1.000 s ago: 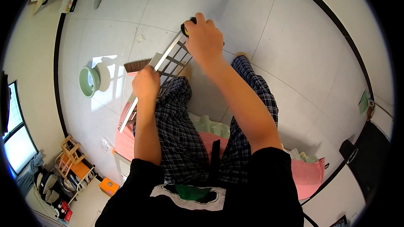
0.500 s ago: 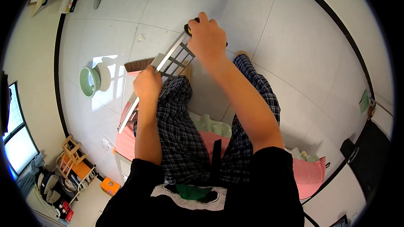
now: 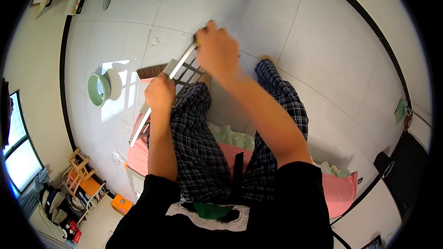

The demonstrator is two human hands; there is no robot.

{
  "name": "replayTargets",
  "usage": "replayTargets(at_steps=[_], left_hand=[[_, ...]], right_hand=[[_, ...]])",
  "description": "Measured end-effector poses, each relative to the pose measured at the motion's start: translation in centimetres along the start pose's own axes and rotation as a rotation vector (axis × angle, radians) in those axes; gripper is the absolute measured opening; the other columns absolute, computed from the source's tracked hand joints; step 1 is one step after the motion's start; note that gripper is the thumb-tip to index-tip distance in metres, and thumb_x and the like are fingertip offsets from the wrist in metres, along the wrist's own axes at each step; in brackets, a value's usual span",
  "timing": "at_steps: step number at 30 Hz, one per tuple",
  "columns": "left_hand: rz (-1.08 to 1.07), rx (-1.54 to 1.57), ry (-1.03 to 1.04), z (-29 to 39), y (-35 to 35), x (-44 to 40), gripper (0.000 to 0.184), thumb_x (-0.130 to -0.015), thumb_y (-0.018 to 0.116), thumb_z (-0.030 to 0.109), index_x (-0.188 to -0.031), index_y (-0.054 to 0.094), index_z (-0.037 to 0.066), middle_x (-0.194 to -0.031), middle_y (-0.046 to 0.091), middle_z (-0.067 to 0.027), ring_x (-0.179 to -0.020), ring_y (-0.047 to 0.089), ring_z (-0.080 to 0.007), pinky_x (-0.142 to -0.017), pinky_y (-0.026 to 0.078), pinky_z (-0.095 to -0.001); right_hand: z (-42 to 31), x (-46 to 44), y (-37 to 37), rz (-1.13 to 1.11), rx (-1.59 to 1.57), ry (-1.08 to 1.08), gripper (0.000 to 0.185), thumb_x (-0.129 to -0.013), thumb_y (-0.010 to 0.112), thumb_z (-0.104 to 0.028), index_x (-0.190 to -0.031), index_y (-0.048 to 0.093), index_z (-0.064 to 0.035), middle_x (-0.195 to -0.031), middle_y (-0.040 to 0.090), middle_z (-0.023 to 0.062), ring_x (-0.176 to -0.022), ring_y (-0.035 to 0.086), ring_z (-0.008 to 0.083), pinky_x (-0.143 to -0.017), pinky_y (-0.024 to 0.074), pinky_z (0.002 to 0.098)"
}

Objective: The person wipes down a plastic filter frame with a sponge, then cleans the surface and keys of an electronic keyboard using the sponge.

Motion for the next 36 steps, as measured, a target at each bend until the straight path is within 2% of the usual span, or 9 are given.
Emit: replayTargets(at_steps=[1,5,8,10,14,22,27,32,36], left_hand=[[0.0,0.0,0.0,0.0,0.0,0.1,0.017,-0.08,0.06,0.021,-0.081,0.061,0.004,-0.079,0.067,-0.0195,-0.075,0.065,-0.038,-0.067,0.051,-0.0476],[0.005,0.017,0.012,0.4,0.3,0.3,0.019,-0.08,0.06,0.022,-0.08,0.061,0.003,-0.078,0.066,-0.0196,-0.075,0.065,-0.0381,-0.066,0.051,-0.0476],[0.011,0.011,-0.006,0.1,0.3,-0.1,0.019,-0.08,0.06,0.022,-0.079,0.061,0.003,-0.077,0.066,-0.0193,-0.075,0.065,-0.038,-0.066,0.051,-0.0471],[0.015,-0.003,-0.006,-0.1,0.7,-0.1,0.018,-0.08,0.06,0.021,-0.079,0.061,0.003,-0.077,0.066,-0.019,-0.075,0.065,-0.0378,-0.066,0.051,-0.0469],[0.1,-0.024,0.056,0.3,-0.3,-0.1,0.015,-0.076,0.064,0.019,-0.075,0.061,0.005,-0.071,0.066,-0.0173,-0.067,0.066,-0.0359,-0.062,0.053,-0.0445],[0.006,-0.004,0.016,-0.1,0.2,0.2,0.02,-0.079,0.062,0.024,-0.079,0.062,0.004,-0.077,0.067,-0.0176,-0.074,0.066,-0.0375,-0.066,0.052,-0.0467],[0.057,0.003,0.025,-0.3,0.2,0.0,0.019,-0.079,0.062,0.023,-0.079,0.062,0.004,-0.077,0.067,-0.0172,-0.074,0.066,-0.0372,-0.065,0.052,-0.0466],[0.055,0.007,0.026,-0.3,0.7,-0.3,0.016,-0.078,0.063,0.021,-0.078,0.061,0.004,-0.075,0.066,-0.0165,-0.071,0.066,-0.0359,-0.064,0.052,-0.0455],[0.074,-0.001,0.038,0.3,0.2,-0.6,0.015,-0.077,0.064,0.019,-0.077,0.061,0.005,-0.072,0.066,-0.015,-0.069,0.067,-0.0342,-0.063,0.053,-0.0441]], right_hand=[[1.9,-0.5,-0.9,0.057,0.06,0.098,0.018,-0.067,0.065,-0.011,-0.085,0.064,-0.0073,-0.093,0.055,0.0079,-0.073,0.059,0.0264,-0.054,0.0522,0.0381],[2.2,0.0,-0.3,-0.011,0.139,0.103,0.017,-0.068,0.065,-0.012,-0.084,0.064,-0.0067,-0.094,0.055,0.008,-0.073,0.059,0.0265,-0.054,0.0523,0.0379],[-2.5,1.9,0.4,-0.008,0.09,0.005,0.016,-0.067,0.065,-0.012,-0.082,0.062,-0.0057,-0.091,0.054,0.0083,-0.071,0.058,0.026,-0.051,0.0515,0.0367],[-5.8,3.4,1.7,-0.139,-0.004,-0.123,0.016,-0.067,0.065,-0.011,-0.081,0.062,-0.005,-0.09,0.054,0.0086,-0.07,0.058,0.026,-0.051,0.0515,0.0365],[-6.3,3.5,1.6,-0.137,-0.08,-0.149,0.018,-0.065,0.066,-0.011,-0.082,0.063,-0.0056,-0.09,0.054,0.0091,-0.071,0.059,0.0266,-0.053,0.0523,0.037],[6.0,-0.9,0.3,-0.038,-0.004,0.293,0.023,-0.073,0.07,-0.019,-0.094,0.064,-0.0121,-0.101,0.056,0.0056,-0.083,0.062,0.027,-0.062,0.0544,0.0393],[0.7,0.4,0.9,-0.119,0.001,0.105,0.025,-0.072,0.069,-0.016,-0.095,0.063,-0.0109,-0.101,0.055,0.0057,-0.081,0.061,0.028,-0.061,0.054,0.0408],[-8.0,5.2,1.9,-0.066,-0.213,-0.19,0.02,-0.063,0.067,-0.011,-0.083,0.062,-0.0068,-0.088,0.056,0.0066,-0.068,0.06,0.0264,-0.049,0.0505,0.0356],[-6.6,4.0,1.9,-0.106,-0.21,-0.145,0.023,-0.064,0.069,-0.013,-0.085,0.062,-0.0076,-0.093,0.055,0.0058,-0.072,0.06,0.0255,-0.051,0.0511,0.0361]])
Point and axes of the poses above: each hand's wrist, its own x-axis away from the middle knuckle, its own y-axis out of the palm, z = x × y, the point moved 10 cm from there along -x, towards the middle knuckle
